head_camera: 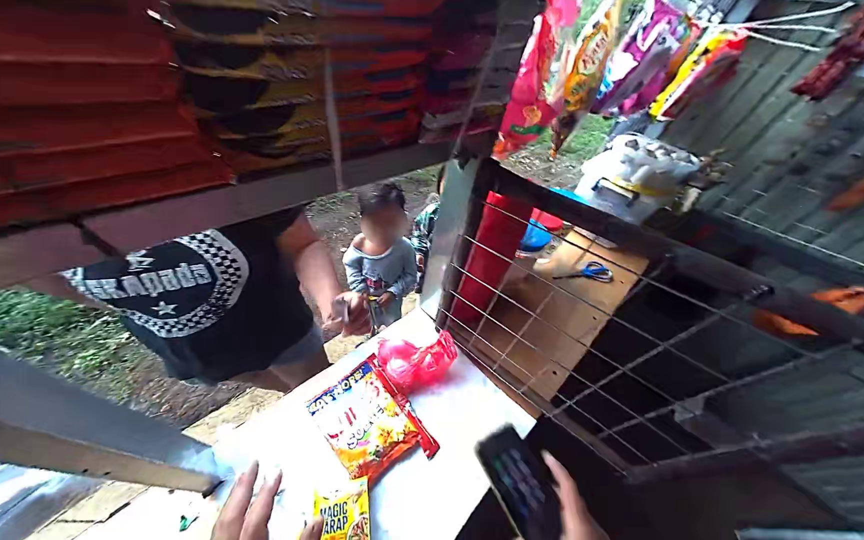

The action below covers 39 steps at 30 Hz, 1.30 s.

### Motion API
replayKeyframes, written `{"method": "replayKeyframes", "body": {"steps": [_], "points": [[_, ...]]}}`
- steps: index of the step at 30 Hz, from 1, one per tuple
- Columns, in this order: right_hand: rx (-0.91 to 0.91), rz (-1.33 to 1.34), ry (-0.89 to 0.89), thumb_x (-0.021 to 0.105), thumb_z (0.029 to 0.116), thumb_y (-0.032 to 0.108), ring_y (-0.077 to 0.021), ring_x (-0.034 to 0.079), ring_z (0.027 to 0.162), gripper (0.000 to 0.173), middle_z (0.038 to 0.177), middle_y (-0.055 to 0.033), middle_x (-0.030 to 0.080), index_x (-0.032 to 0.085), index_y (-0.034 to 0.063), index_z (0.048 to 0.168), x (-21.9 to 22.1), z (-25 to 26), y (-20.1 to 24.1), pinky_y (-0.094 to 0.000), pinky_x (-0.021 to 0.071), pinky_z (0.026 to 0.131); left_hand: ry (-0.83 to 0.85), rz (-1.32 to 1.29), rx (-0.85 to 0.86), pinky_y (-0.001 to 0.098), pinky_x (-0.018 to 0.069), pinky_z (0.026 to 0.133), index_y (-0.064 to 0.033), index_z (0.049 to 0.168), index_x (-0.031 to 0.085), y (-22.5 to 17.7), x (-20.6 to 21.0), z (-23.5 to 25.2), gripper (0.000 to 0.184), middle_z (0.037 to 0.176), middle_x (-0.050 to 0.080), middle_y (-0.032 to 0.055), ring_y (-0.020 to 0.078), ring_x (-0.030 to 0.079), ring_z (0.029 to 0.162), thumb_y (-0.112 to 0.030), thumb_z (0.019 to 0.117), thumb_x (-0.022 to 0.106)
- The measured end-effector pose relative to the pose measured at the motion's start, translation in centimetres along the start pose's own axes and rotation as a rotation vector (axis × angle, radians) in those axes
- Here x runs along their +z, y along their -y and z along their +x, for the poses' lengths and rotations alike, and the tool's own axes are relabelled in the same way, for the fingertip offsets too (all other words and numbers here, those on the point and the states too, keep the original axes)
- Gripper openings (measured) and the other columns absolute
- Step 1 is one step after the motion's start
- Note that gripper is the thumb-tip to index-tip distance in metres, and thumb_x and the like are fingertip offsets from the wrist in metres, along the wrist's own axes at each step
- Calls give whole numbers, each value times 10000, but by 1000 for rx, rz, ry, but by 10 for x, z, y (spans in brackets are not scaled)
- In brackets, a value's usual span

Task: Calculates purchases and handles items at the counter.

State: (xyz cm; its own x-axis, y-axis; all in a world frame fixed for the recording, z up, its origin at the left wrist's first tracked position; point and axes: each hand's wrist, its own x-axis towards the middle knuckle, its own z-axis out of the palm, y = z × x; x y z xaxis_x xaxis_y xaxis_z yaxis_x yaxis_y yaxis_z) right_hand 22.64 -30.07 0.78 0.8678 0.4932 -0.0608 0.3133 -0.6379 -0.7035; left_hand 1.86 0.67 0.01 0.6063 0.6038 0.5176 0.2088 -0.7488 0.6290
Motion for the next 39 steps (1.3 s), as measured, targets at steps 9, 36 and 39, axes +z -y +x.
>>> {"method": "replayKeyframes", "body": {"steps": [9,36,39], "points": [[-129,-464,92,778,691,741,-375,658,1047,1165,1243,-192,649,380,114,1588,39,103,48,-547,549,878,0,4,103,467,320,1226,-146,1416,577,-20,31,26,558,1552,456,228,303,376,1499,-445,959,692],[-560,104,-7,451,752,963,-361,327,1513,1081,1591,-287,353,591,46,1306,55,134,-7,-496,359,1207,-54,16,-72,397,360,1188,15,1442,495,12,11,8,609,1539,398,332,299,366,1489,-296,962,705],[-524,41,-58,423,764,963,-381,373,1484,1087,1524,-271,463,618,31,1290,54,138,-7,-533,332,1210,-47,7,-72,391,351,1195,10,1438,494,12,14,9,606,1546,399,315,282,360,1494,-311,966,697]]}}
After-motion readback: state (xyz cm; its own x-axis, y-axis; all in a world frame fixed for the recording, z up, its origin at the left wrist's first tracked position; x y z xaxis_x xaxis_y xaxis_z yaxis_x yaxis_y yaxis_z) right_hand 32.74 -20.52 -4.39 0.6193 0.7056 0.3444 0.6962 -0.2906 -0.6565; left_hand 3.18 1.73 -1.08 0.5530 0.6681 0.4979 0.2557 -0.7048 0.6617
